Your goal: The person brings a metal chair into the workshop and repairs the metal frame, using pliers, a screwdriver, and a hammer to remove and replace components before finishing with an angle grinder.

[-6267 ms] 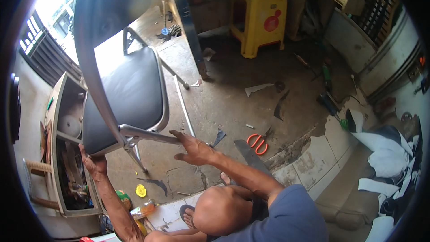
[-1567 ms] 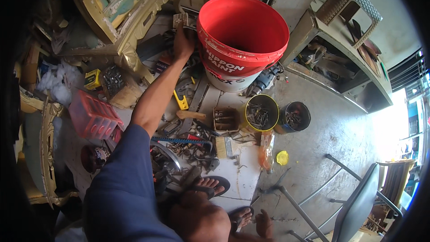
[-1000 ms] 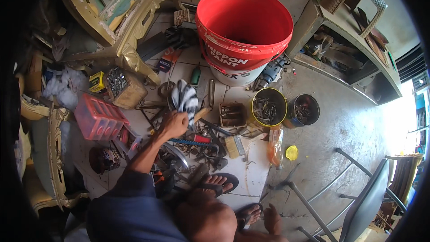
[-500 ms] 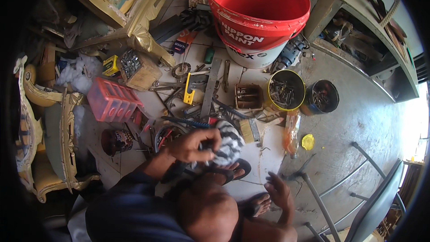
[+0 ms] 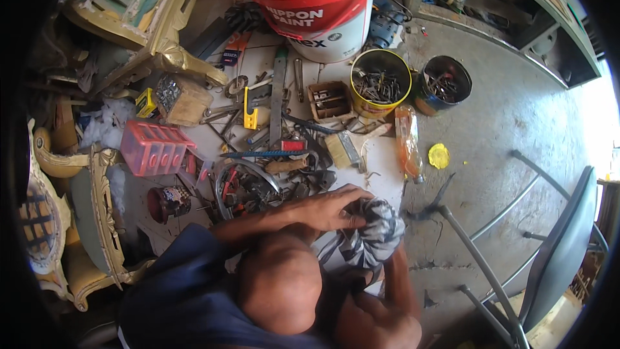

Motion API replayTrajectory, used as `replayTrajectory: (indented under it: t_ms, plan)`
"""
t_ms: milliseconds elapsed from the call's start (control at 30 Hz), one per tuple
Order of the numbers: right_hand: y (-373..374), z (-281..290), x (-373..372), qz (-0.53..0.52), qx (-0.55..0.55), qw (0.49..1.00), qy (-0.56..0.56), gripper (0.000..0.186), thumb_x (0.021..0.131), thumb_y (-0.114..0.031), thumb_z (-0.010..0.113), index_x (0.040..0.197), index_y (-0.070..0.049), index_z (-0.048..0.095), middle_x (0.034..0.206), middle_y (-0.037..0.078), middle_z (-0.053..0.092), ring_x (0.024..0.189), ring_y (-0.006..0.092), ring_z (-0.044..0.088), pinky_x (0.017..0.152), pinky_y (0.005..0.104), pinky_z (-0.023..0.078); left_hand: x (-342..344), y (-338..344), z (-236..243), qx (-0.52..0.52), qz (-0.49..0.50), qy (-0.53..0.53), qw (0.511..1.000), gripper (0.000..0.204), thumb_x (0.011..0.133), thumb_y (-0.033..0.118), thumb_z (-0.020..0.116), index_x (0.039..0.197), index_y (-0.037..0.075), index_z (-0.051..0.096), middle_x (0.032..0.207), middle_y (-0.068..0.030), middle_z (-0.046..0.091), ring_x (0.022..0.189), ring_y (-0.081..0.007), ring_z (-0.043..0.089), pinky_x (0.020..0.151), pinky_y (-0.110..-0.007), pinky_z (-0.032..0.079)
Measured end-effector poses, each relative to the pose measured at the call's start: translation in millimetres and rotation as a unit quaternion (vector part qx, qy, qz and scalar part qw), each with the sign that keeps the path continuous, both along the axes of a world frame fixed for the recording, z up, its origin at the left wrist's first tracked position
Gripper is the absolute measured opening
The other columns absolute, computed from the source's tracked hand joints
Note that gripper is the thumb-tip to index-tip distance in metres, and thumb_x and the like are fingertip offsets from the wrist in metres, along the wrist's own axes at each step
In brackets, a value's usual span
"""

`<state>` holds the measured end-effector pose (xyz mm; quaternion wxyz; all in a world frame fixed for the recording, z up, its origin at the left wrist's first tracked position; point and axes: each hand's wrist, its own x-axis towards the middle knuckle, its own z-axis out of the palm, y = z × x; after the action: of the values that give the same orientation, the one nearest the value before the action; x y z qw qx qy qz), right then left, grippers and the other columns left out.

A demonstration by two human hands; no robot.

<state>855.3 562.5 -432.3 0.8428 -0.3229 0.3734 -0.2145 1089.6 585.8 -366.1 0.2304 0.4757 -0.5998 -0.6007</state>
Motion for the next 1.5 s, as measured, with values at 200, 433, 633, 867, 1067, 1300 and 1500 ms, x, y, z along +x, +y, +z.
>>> replayTrajectory:
  t_ms: [200,433,633,867,1067,1300,1500]
  plan:
    - [1,-3,-20,0.082,-0.127,0.984,0.094,0.04,0.102,-0.028,0.049,0.13,0.0,0.054,0.117,0.011,0.064,0.105,0.0195,0.062,0.088,0.0323,0.051,-19,-8,-7,0.288,0.137,0.095,0.943,0.042,0.099,0.038,0.061,0.124,0.004,0.059,0.108,-0.0041,0.064,0.094,-0.0092,0.06,0.073,-0.024,0.05]
    - [1,-4,-14,0.179,-0.242,0.941,0.155,0.033,0.102,-0.02,0.048,0.124,0.001,0.058,0.11,0.009,0.067,0.097,0.0177,0.064,0.085,0.0311,0.053,-13,25,-71,0.272,0.143,0.164,0.937,0.037,0.099,0.028,0.063,0.124,0.001,0.06,0.11,-0.008,0.066,0.093,-0.0116,0.061,0.079,-0.027,0.051]
    - [14,-18,-16,0.055,-0.123,0.96,0.246,0.036,0.098,-0.021,0.054,0.123,0.004,0.058,0.11,0.011,0.066,0.098,0.0216,0.065,0.082,0.0328,0.054,13,24,-52,0.182,0.319,0.025,0.93,0.02,0.097,0.019,0.062,0.105,0.001,0.066,0.095,-0.0055,0.068,0.088,-0.0119,0.06,0.076,-0.03,0.049]
    - [-13,22,-5,-0.039,-0.015,0.962,0.269,0.041,0.1,-0.031,0.055,0.123,0.002,0.06,0.1,0.012,0.065,0.087,0.0192,0.065,0.078,0.0309,0.054,136,22,-38,0.112,0.664,0.383,0.632,0.01,0.1,0.011,0.055,0.095,0.007,0.062,0.085,-0.002,0.062,0.076,-0.0146,0.063,0.066,-0.029,0.055]
    - [-19,8,-16,0.009,-0.065,0.948,0.312,0.048,0.098,-0.042,0.059,0.125,-0.003,0.06,0.102,0.011,0.067,0.088,0.0197,0.065,0.078,0.0322,0.053,144,110,-80,0.071,0.716,0.013,0.694,0.03,0.096,0.012,0.061,0.125,0.004,0.052,0.108,-0.009,0.061,0.094,-0.0201,0.065,0.083,-0.036,0.054]
    - [-19,3,-29,0.049,-0.087,0.933,0.346,0.046,0.098,-0.041,0.057,0.125,-0.004,0.061,0.102,0.012,0.068,0.088,0.0212,0.067,0.078,0.0342,0.054,125,237,-97,-0.079,0.578,-0.51,0.632,0.045,0.086,0.007,0.067,0.127,0.004,0.05,0.119,-0.0198,0.056,0.113,-0.0358,0.054,0.095,-0.047,0.045]
    - [-26,-2,-24,0.062,-0.122,0.925,0.356,0.045,0.099,-0.039,0.056,0.125,-0.002,0.061,0.102,0.013,0.068,0.088,0.0222,0.067,0.077,0.0349,0.055,142,301,-138,0.142,0.661,-0.495,0.546,0.05,0.085,0.026,0.07,0.124,0.001,0.049,0.121,-0.026,0.055,0.116,-0.0397,0.053,0.095,-0.05,0.043]
